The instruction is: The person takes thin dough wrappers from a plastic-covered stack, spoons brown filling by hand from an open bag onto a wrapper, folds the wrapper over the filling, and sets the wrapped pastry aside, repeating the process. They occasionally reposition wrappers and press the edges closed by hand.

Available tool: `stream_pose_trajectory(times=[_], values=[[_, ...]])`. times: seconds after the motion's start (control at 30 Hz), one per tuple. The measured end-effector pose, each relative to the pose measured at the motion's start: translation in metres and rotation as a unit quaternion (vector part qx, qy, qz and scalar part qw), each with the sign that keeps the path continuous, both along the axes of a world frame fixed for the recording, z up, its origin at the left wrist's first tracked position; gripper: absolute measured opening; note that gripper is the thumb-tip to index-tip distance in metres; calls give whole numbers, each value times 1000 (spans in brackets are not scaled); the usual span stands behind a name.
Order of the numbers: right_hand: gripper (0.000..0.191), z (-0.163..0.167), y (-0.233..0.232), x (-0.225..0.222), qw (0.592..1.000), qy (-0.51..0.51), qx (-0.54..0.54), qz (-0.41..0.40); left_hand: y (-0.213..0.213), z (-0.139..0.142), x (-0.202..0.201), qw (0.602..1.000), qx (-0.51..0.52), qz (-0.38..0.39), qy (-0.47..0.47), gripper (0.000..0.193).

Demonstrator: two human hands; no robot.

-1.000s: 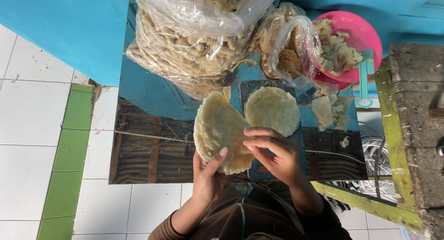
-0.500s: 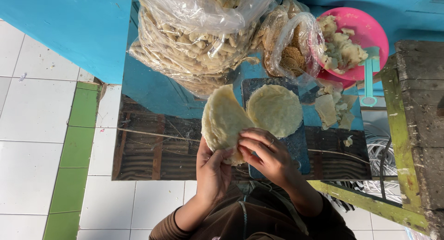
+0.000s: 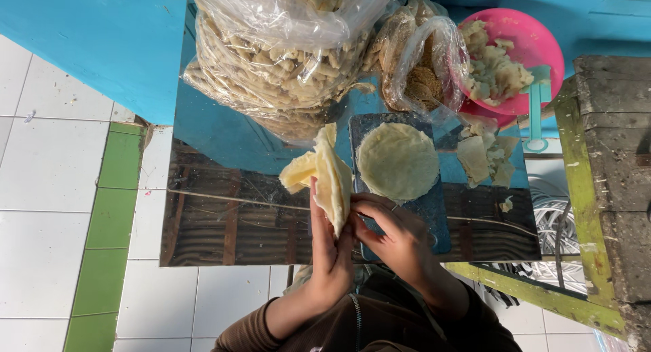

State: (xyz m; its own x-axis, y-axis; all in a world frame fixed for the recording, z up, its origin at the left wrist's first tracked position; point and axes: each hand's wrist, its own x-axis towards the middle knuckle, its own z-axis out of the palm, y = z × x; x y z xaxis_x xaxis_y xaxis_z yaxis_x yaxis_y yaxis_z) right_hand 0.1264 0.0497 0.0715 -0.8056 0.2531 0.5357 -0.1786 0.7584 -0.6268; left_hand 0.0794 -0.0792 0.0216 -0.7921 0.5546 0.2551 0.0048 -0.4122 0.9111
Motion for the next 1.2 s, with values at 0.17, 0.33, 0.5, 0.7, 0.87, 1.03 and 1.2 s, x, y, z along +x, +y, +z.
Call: stream_pose_trajectory(times=[0.17, 0.33, 0.5, 0.7, 0.87, 1.03, 1.2], values=[[24, -4, 5, -6, 994, -27, -101, 27, 3, 7, -2, 995, 34, 0, -97, 88], [23, -13, 0, -3, 999, 7, -32, 4, 0, 11, -5, 999, 1, 2, -51, 91], [15, -35, 7, -6, 991, -1, -136, -17, -1, 13, -11, 987, 77, 4, -144, 97], [15, -59, 17, -16, 929, -8, -362, 82, -7, -5, -21, 987, 42, 30, -155, 81], [12, -71, 16, -19, 901, -23, -412, 133, -11, -16, -32, 987, -77, 42, -132, 42], [14, -74, 44, -21, 683, -41, -715, 141, -22, -7, -43, 982, -86, 55, -159, 33], [16, -72, 30, -22, 685, 26, -720, 109, -14, 4, -34, 982, -114, 98, -119, 27]])
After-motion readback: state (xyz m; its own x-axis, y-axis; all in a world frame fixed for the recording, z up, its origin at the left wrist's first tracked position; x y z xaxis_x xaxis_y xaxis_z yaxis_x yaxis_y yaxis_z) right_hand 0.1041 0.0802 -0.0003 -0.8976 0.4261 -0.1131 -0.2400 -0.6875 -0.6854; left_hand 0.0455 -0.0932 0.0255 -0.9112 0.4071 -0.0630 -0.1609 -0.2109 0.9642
